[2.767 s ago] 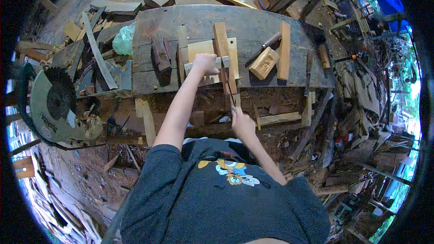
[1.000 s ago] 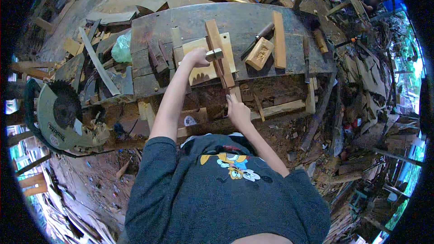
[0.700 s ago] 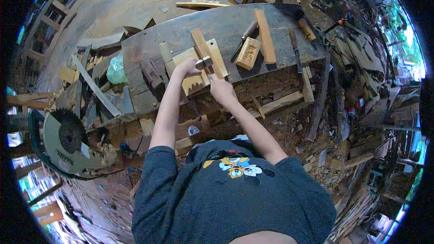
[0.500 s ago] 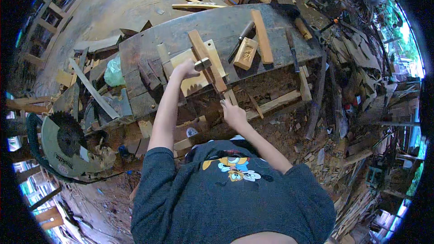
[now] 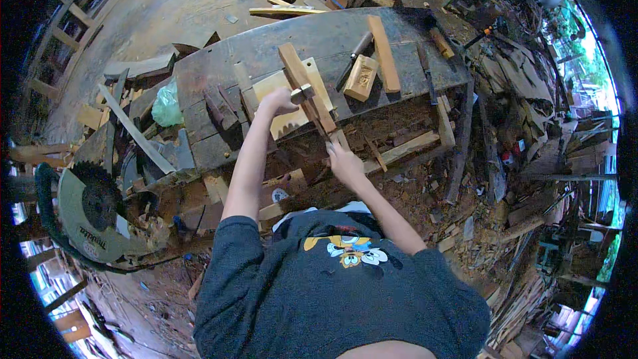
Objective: The person shapes a piece of wood with a hand chisel, arranges wooden blocks on the workbench, and cuts into a wooden piece with a handsaw.
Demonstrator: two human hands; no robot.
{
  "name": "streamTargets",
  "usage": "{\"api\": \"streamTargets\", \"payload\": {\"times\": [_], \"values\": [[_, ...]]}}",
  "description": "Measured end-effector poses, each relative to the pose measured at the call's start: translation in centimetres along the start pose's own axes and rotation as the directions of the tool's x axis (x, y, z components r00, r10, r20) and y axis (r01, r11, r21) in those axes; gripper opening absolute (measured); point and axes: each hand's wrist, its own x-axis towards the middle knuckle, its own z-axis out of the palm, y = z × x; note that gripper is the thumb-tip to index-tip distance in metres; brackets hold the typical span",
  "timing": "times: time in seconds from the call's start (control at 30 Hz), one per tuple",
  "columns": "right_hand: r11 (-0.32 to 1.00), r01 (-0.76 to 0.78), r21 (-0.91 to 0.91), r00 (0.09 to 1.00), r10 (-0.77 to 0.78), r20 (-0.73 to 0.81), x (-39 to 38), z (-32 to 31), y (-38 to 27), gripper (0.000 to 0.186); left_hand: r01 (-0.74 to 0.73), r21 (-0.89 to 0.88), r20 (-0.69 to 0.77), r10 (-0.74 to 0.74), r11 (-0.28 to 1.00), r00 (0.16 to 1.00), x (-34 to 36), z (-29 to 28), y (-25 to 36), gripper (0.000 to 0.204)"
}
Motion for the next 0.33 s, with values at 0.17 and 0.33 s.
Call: {"api": "streamTargets", "payload": {"times": [0.17, 0.33], "values": [[0.997, 0.083, -0.005, 0.994, -0.082, 0.075, -2.6, -3.4, 5.0, 0.025, 0.143, 0.109, -0.159, -0.125, 0.984, 0.979, -2.9, 2.0, 5.0, 0.033], [0.955, 0.156, -0.252, 0.967, -0.095, 0.236, -2.2, -6.9, 4.7, 0.031, 0.153, 0.012, -0.209, -0.147, 0.988, 0.967, -3.6, 0.7, 6.8, 0.036]]}}
